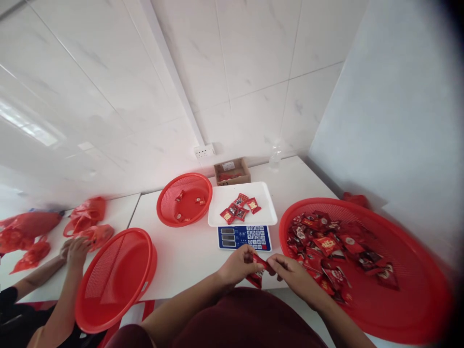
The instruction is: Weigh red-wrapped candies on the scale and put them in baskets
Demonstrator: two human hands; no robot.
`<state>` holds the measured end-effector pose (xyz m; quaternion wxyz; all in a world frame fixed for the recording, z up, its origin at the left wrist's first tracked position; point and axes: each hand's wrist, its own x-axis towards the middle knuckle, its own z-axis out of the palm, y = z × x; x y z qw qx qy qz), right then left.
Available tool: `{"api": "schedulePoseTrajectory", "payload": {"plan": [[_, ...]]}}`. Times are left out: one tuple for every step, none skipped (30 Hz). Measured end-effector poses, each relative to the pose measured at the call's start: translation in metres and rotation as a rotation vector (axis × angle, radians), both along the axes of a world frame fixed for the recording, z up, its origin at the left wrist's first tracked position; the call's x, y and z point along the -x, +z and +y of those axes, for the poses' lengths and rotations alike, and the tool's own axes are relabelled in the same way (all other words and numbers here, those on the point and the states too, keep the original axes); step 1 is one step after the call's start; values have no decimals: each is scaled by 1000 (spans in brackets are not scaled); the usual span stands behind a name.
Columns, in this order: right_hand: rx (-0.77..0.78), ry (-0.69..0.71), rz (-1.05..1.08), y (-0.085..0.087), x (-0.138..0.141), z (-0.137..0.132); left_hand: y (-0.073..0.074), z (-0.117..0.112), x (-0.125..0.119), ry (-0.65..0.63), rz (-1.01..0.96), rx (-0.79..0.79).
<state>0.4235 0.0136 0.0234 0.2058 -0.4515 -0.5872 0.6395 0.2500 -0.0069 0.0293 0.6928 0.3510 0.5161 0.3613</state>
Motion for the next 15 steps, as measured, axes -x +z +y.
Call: {"api": "schedulePoseTrajectory", "payload": {"plan": [[6,14,8,1,0,0,0,-1,0,-12,-8,-1],[5,28,12,1,1,0,0,-2,0,-24,-10,-5],[-2,38,9,1,2,-1,0,-3,-1,-35,-10,-10],[-12,40,2,1,4,-1,1,-3,-1,-43,-5,-17],[-25,32,-9,0,5,-1,1,-3,-1,-46,5,-26],[-39,15,-21,-1,6,-1,1,-3,0,-48,16,-35],[-53,-9,-31,-3,7,0,1,-3,0,-54,27,-40],[-65,-42,-38,-5,7,0,1,-3,1,-73,43,-39],[-76,-82,-41,-7,7,1,1,-3,3,-102,68,-33],[-83,-126,-40,-8,6,2,1,-3,4,-135,99,-25],[-87,-165,-38,-9,6,2,1,-3,5,-171,132,-14],[-84,-194,-36,-10,5,3,1,-3,6,-200,160,-5],[-76,-209,-35,-10,4,3,1,-3,7,-219,179,-3],[-62,-210,-33,-9,4,4,1,-3,8,-224,187,-5],[-45,-199,-30,-8,4,4,1,-4,9,-219,186,-9]]}}
